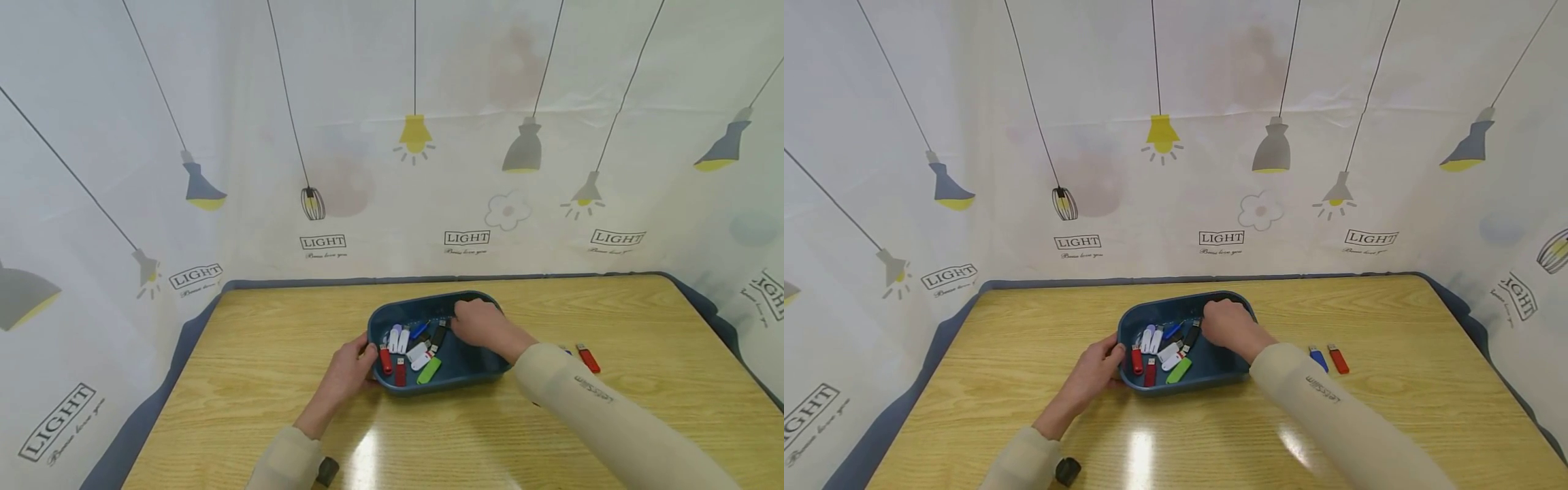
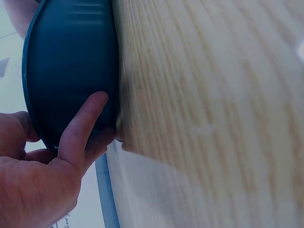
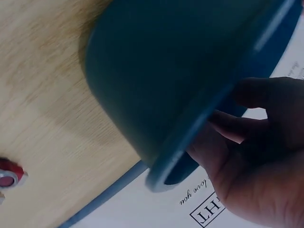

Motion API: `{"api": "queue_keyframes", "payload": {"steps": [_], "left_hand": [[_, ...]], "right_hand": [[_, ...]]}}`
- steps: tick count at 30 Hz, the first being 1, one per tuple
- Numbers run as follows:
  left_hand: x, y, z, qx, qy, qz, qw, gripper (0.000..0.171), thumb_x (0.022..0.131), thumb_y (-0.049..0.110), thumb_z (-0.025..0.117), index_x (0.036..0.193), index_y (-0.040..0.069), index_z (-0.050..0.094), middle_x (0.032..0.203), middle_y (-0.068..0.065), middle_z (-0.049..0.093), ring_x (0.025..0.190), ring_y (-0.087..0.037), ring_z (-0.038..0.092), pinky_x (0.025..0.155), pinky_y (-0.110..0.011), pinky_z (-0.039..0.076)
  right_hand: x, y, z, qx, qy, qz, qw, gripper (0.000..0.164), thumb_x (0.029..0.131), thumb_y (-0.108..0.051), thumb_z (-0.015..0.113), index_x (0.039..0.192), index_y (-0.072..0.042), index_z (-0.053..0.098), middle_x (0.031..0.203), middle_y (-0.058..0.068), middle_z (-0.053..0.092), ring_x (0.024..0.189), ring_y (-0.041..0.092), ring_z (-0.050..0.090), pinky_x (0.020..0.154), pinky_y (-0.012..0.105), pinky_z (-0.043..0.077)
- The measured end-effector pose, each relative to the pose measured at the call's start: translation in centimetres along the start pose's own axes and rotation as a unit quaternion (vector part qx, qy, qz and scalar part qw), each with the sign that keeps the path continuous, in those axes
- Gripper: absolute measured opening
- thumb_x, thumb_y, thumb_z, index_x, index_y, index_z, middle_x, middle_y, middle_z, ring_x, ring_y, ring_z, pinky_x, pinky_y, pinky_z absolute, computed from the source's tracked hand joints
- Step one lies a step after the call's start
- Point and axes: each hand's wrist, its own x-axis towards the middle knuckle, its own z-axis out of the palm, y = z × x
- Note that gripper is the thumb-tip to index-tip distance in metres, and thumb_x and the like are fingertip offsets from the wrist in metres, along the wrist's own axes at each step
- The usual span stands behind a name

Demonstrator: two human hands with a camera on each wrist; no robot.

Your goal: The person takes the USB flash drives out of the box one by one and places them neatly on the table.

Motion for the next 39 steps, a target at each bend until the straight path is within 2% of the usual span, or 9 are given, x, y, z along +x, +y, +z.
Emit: {"api": "queue_keyframes", "payload": {"steps": [7, 9, 17, 26, 34, 39], "left_hand": [[0.0, 0.0, 0.0, -0.006, -0.002, 0.001, 1.0000, 0.049, 0.109, 0.016, 0.043, 0.156, 0.002, 0.044, 0.148, -0.027, 0.052, 0.107, -0.032, 0.069, 0.071, -0.037, 0.066], [0.0, 0.0, 0.0, -0.012, -0.004, 0.001, 0.9999, 0.049, 0.109, 0.016, 0.043, 0.156, 0.002, 0.043, 0.148, -0.027, 0.052, 0.107, -0.033, 0.069, 0.071, -0.037, 0.066], [-0.1, 0.2, 0.0, -0.013, 0.000, -0.002, 0.9999, 0.050, 0.109, 0.016, 0.043, 0.156, 0.001, 0.043, 0.148, -0.027, 0.052, 0.108, -0.032, 0.069, 0.073, -0.038, 0.066], [-0.1, 0.1, 0.0, -0.006, 0.001, 0.003, 1.0000, 0.049, 0.109, 0.016, 0.043, 0.156, 0.001, 0.044, 0.146, -0.027, 0.054, 0.104, -0.031, 0.070, 0.071, -0.037, 0.066], [-0.1, 0.1, 0.0, -0.010, -0.001, 0.002, 1.0000, 0.048, 0.109, 0.016, 0.043, 0.155, 0.002, 0.045, 0.146, -0.026, 0.054, 0.107, -0.032, 0.069, 0.072, -0.038, 0.066], [-0.1, 0.0, 0.0, -0.010, -0.001, 0.000, 1.0000, 0.048, 0.109, 0.016, 0.043, 0.155, 0.002, 0.045, 0.146, -0.027, 0.054, 0.108, -0.033, 0.069, 0.072, -0.038, 0.066]], "right_hand": [[0.2, 0.7, 0.7, -0.053, 0.028, -0.010, 0.998, 0.024, 0.099, 0.001, 0.054, 0.077, -0.005, 0.063, 0.062, 0.005, 0.051, 0.056, 0.018, 0.051, 0.052, 0.030, 0.045], [0.1, 0.8, 0.8, -0.050, 0.031, -0.014, 0.998, 0.022, 0.098, 0.002, 0.055, 0.078, -0.004, 0.063, 0.062, 0.005, 0.051, 0.055, 0.018, 0.050, 0.052, 0.030, 0.043], [-0.3, 1.0, 1.0, -0.064, 0.015, -0.029, 0.997, 0.014, 0.101, 0.002, 0.055, 0.091, 0.001, 0.065, 0.072, 0.009, 0.055, 0.063, 0.022, 0.052, 0.058, 0.034, 0.047], [-0.5, 0.8, 1.4, -0.071, 0.027, -0.018, 0.997, 0.016, 0.097, -0.005, 0.066, 0.082, 0.001, 0.066, 0.068, 0.009, 0.054, 0.058, 0.021, 0.053, 0.054, 0.035, 0.049], [-0.4, 0.7, 1.7, -0.066, 0.013, -0.018, 0.998, 0.022, 0.101, 0.003, 0.054, 0.084, 0.000, 0.067, 0.075, 0.012, 0.056, 0.066, 0.023, 0.051, 0.060, 0.038, 0.051], [-0.3, 0.8, 1.7, -0.062, 0.000, -0.018, 0.998, 0.025, 0.100, 0.005, 0.054, 0.079, -0.004, 0.064, 0.072, 0.009, 0.055, 0.065, 0.022, 0.049, 0.059, 0.036, 0.049]]}}
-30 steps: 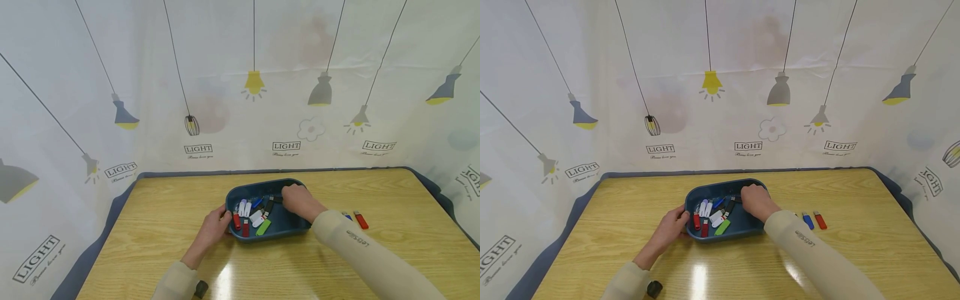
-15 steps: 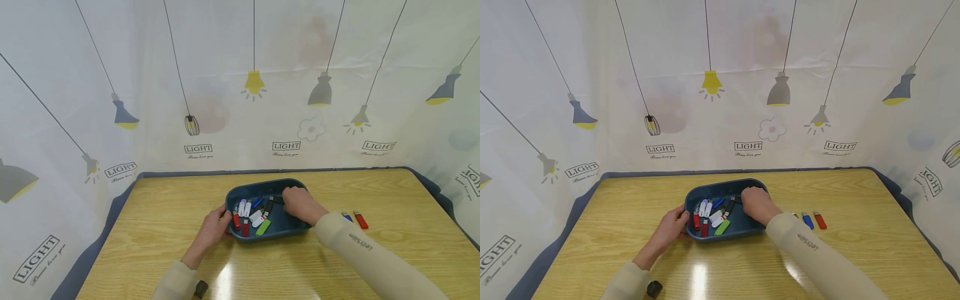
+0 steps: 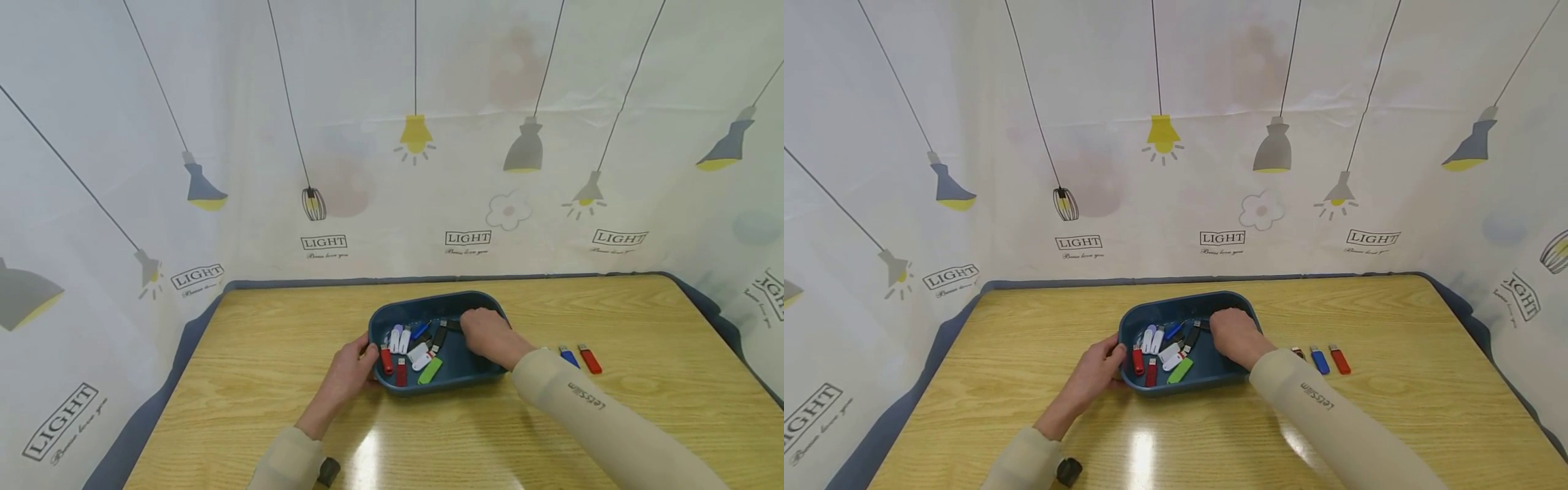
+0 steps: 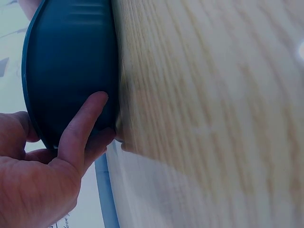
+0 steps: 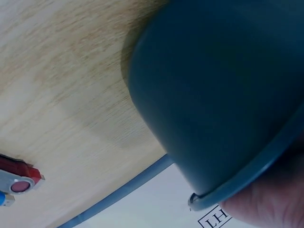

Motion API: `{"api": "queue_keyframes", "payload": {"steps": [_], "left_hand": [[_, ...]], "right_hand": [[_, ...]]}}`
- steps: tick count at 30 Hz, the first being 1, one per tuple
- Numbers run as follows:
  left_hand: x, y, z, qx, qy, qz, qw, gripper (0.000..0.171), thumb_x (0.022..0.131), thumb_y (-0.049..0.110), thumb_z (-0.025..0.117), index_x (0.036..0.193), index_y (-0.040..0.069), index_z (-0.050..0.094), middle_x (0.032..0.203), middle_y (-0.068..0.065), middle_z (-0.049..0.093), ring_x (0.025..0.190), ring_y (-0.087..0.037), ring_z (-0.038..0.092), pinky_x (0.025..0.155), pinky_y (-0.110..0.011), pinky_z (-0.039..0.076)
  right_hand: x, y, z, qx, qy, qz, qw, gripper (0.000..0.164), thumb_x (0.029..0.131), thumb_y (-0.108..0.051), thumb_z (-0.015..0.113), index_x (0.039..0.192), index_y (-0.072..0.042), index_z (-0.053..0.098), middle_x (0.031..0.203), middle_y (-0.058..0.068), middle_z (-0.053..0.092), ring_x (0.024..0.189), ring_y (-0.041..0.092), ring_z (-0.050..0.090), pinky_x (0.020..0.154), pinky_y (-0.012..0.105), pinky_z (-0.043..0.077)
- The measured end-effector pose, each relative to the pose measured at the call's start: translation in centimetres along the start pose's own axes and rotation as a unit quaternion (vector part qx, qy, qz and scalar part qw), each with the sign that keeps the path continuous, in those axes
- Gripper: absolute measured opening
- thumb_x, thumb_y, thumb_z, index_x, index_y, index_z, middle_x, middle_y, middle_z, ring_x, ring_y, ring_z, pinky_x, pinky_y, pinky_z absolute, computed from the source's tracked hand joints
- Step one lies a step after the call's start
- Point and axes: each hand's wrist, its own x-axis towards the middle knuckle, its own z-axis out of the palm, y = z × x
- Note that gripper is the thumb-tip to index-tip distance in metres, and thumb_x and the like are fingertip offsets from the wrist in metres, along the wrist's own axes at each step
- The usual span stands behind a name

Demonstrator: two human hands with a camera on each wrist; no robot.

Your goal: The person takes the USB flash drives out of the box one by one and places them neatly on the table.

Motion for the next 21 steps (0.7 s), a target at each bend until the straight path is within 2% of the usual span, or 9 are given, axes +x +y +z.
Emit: {"api": "queue_keyframes", "payload": {"steps": [6, 11, 14, 18, 21], "left_hand": [[0.0, -0.1, 0.0, -0.002, 0.000, 0.000, 1.0000, 0.049, 0.109, 0.016, 0.043, 0.156, 0.002, 0.044, 0.146, -0.027, 0.054, 0.105, -0.032, 0.070, 0.072, -0.038, 0.066], [0.0, -0.1, 0.1, 0.009, 0.013, 0.003, 0.9999, 0.050, 0.107, 0.015, 0.045, 0.155, 0.001, 0.045, 0.146, -0.028, 0.054, 0.106, -0.032, 0.070, 0.069, -0.036, 0.066], [0.0, -0.1, 0.1, 0.010, 0.018, 0.004, 0.9998, 0.051, 0.107, 0.015, 0.045, 0.155, -0.001, 0.044, 0.147, -0.029, 0.052, 0.107, -0.032, 0.070, 0.068, -0.035, 0.066], [-0.1, 0.0, 0.2, 0.002, 0.015, -0.001, 0.9999, 0.051, 0.107, 0.015, 0.045, 0.156, 0.000, 0.043, 0.148, -0.029, 0.051, 0.106, -0.033, 0.070, 0.068, -0.035, 0.066], [-0.1, 0.0, 0.1, -0.003, 0.015, -0.006, 0.9999, 0.051, 0.107, 0.015, 0.045, 0.156, 0.000, 0.042, 0.149, -0.029, 0.050, 0.104, -0.033, 0.071, 0.069, -0.036, 0.066]], "right_hand": [[0.2, 0.3, 0.2, 0.011, 0.001, 0.000, 1.000, 0.023, 0.099, 0.004, 0.057, 0.078, -0.006, 0.062, 0.070, 0.007, 0.053, 0.063, 0.020, 0.049, 0.058, 0.034, 0.047], [0.0, 0.6, -0.7, 0.051, 0.005, -0.003, 0.999, 0.020, 0.095, 0.003, 0.062, 0.076, -0.006, 0.059, 0.066, 0.006, 0.054, 0.057, 0.019, 0.051, 0.054, 0.031, 0.044], [-0.4, 0.9, -1.7, 0.091, 0.006, -0.002, 0.996, 0.027, 0.092, 0.001, 0.063, 0.069, -0.009, 0.053, 0.058, 0.001, 0.046, 0.050, 0.015, 0.043, 0.050, 0.026, 0.036], [-1.2, 1.5, -2.8, 0.147, 0.017, -0.008, 0.989, 0.043, 0.089, 0.000, 0.061, 0.058, -0.017, 0.037, 0.051, -0.005, 0.028, 0.045, 0.011, 0.025, 0.047, 0.023, 0.023], [-1.8, 2.0, -3.3, 0.177, 0.029, -0.019, 0.984, 0.043, 0.088, -0.001, 0.059, 0.057, -0.018, 0.036, 0.050, -0.006, 0.028, 0.045, 0.010, 0.022, 0.048, 0.023, 0.021]]}}
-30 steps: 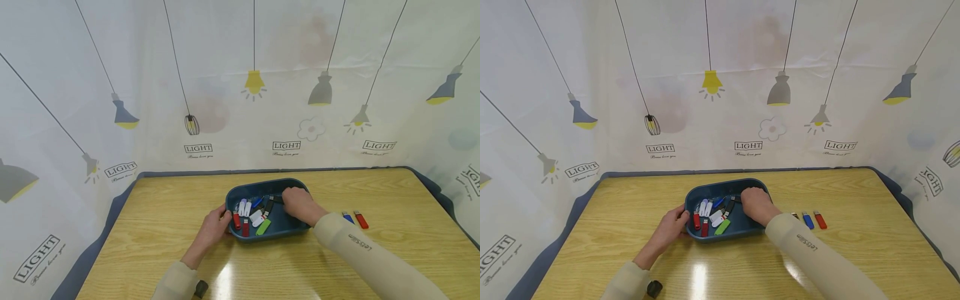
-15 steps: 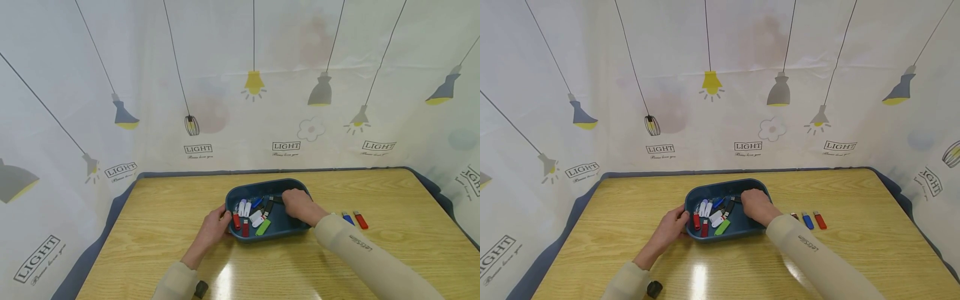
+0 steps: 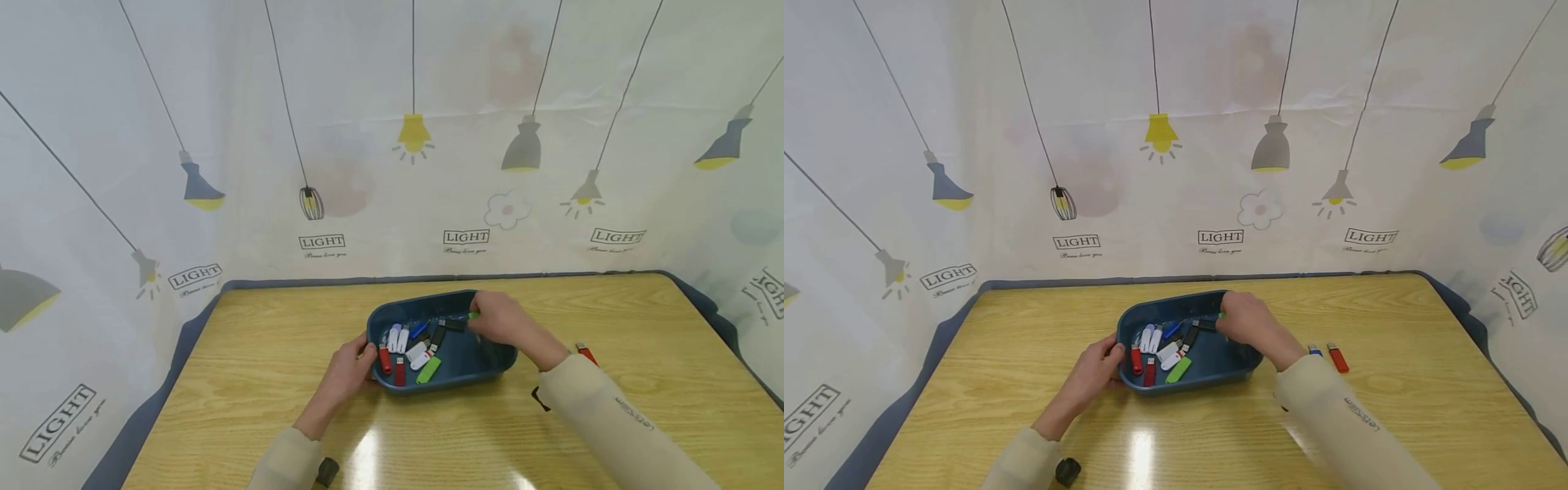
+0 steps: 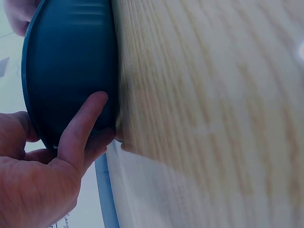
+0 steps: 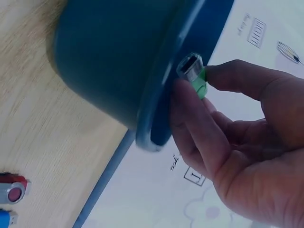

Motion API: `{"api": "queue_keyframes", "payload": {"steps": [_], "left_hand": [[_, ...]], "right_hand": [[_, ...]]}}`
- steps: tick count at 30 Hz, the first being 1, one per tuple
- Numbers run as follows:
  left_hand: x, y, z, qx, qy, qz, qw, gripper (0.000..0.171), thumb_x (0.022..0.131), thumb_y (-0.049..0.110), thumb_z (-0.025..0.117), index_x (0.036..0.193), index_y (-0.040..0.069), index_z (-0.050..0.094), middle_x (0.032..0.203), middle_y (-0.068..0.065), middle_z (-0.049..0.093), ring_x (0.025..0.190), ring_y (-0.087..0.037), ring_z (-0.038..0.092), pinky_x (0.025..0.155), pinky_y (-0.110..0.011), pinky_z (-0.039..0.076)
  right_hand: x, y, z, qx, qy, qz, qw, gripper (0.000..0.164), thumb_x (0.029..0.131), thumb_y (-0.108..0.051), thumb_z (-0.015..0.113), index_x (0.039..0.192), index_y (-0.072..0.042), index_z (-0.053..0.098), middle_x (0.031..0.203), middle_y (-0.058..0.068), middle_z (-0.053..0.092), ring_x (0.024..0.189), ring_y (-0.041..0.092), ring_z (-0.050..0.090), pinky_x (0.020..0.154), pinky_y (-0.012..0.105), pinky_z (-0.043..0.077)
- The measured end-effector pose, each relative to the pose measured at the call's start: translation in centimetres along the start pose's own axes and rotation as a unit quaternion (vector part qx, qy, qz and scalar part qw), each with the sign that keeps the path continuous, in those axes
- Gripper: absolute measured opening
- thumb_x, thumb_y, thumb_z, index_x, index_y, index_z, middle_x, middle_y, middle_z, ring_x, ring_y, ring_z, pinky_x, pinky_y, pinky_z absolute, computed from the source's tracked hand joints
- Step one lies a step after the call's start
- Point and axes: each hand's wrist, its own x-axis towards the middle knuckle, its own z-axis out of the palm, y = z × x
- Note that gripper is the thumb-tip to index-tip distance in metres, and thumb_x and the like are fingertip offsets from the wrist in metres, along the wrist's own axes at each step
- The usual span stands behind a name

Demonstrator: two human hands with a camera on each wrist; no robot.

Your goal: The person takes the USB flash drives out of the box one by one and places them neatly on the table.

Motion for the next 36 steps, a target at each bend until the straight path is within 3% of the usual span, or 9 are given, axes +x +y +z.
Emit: {"api": "queue_keyframes", "payload": {"steps": [2, 5, 7, 9, 16, 27, 31, 34, 36], "left_hand": [[0.0, 0.0, -0.1, -0.003, 0.000, 0.000, 1.0000, 0.051, 0.107, 0.015, 0.045, 0.156, 0.000, 0.042, 0.149, -0.029, 0.050, 0.102, -0.033, 0.071, 0.069, -0.037, 0.066], [-0.1, 0.0, -0.1, -0.004, 0.000, 0.003, 1.0000, 0.051, 0.107, 0.015, 0.045, 0.156, -0.001, 0.043, 0.148, -0.030, 0.051, 0.101, -0.033, 0.072, 0.069, -0.038, 0.066], [-0.1, 0.0, -0.1, -0.003, 0.000, 0.004, 1.0000, 0.051, 0.107, 0.014, 0.045, 0.155, -0.002, 0.043, 0.148, -0.030, 0.051, 0.101, -0.033, 0.072, 0.069, -0.038, 0.066], [-0.1, 0.0, -0.1, 0.000, 0.001, 0.006, 1.0000, 0.051, 0.107, 0.014, 0.045, 0.155, -0.002, 0.043, 0.148, -0.030, 0.051, 0.103, -0.034, 0.071, 0.069, -0.038, 0.066], [0.0, 0.0, -0.2, -0.002, -0.004, 0.008, 1.0000, 0.051, 0.108, 0.015, 0.045, 0.156, -0.001, 0.042, 0.148, -0.030, 0.051, 0.107, -0.035, 0.070, 0.070, -0.038, 0.066], [0.1, -0.3, -0.4, 0.008, -0.001, 0.010, 0.9999, 0.051, 0.107, 0.015, 0.045, 0.156, 0.001, 0.044, 0.147, -0.029, 0.052, 0.104, -0.033, 0.070, 0.068, -0.035, 0.066], [0.0, -0.2, -0.4, 0.007, -0.002, 0.012, 0.9999, 0.051, 0.107, 0.015, 0.044, 0.156, 0.001, 0.043, 0.148, -0.029, 0.052, 0.104, -0.033, 0.071, 0.068, -0.035, 0.066], [-0.1, -0.1, -0.3, 0.001, -0.002, 0.011, 0.9999, 0.051, 0.108, 0.016, 0.045, 0.156, 0.002, 0.044, 0.148, -0.028, 0.052, 0.104, -0.033, 0.071, 0.068, -0.035, 0.066], [-0.1, -0.1, -0.3, -0.001, -0.004, 0.011, 0.9999, 0.051, 0.107, 0.016, 0.045, 0.156, 0.002, 0.044, 0.148, -0.028, 0.052, 0.104, -0.033, 0.071, 0.068, -0.035, 0.066]], "right_hand": [[-0.6, 0.0, -0.4, 0.009, 0.009, -0.002, 1.000, 0.029, 0.091, -0.004, 0.060, 0.065, -0.011, 0.051, 0.053, -0.006, 0.040, 0.047, 0.010, 0.031, 0.050, 0.024, 0.028], [-1.5, 0.2, -0.9, 0.021, 0.022, 0.001, 1.000, 0.010, 0.094, -0.007, 0.062, 0.093, 0.002, 0.066, 0.064, 0.000, 0.055, 0.054, 0.014, 0.045, 0.057, 0.029, 0.040], [-2.3, 0.3, -1.4, 0.026, 0.036, 0.005, 0.999, 0.025, 0.095, -0.010, 0.063, 0.114, 0.006, 0.065, 0.073, 0.003, 0.059, 0.061, 0.016, 0.052, 0.063, 0.032, 0.045], [-2.9, 0.6, -1.9, 0.028, 0.048, 0.009, 0.998, 0.030, 0.096, -0.011, 0.063, 0.118, 0.008, 0.064, 0.077, 0.005, 0.060, 0.062, 0.017, 0.052, 0.063, 0.032, 0.046], [-5.4, 3.2, -3.7, 0.024, 0.080, 0.020, 0.996, 0.035, 0.096, -0.017, 0.062, 0.119, 0.010, 0.064, 0.097, 0.013, 0.067, 0.071, 0.019, 0.060, 0.064, 0.035, 0.053], [-8.0, 8.7, -4.7, 0.017, 0.051, 0.084, 0.995, 0.039, 0.099, -0.015, 0.059, 0.121, 0.016, 0.058, 0.096, 0.017, 0.067, 0.074, 0.020, 0.067, 0.071, 0.045, 0.058], [-8.7, 11.1, -4.9, 0.011, 0.043, 0.106, 0.993, 0.040, 0.099, -0.015, 0.058, 0.122, 0.018, 0.057, 0.097, 0.018, 0.069, 0.076, 0.020, 0.067, 0.067, 0.040, 0.056], [-9.1, 12.8, -4.9, 0.020, 0.036, 0.116, 0.992, 0.036, 0.097, -0.012, 0.055, 0.118, 0.017, 0.059, 0.091, 0.013, 0.070, 0.074, 0.020, 0.064, 0.060, 0.034, 0.046], [-9.4, 13.7, -4.8, 0.023, 0.034, 0.121, 0.992, 0.024, 0.096, -0.010, 0.054, 0.103, 0.011, 0.062, 0.082, 0.008, 0.067, 0.070, 0.018, 0.060, 0.057, 0.032, 0.038]]}}
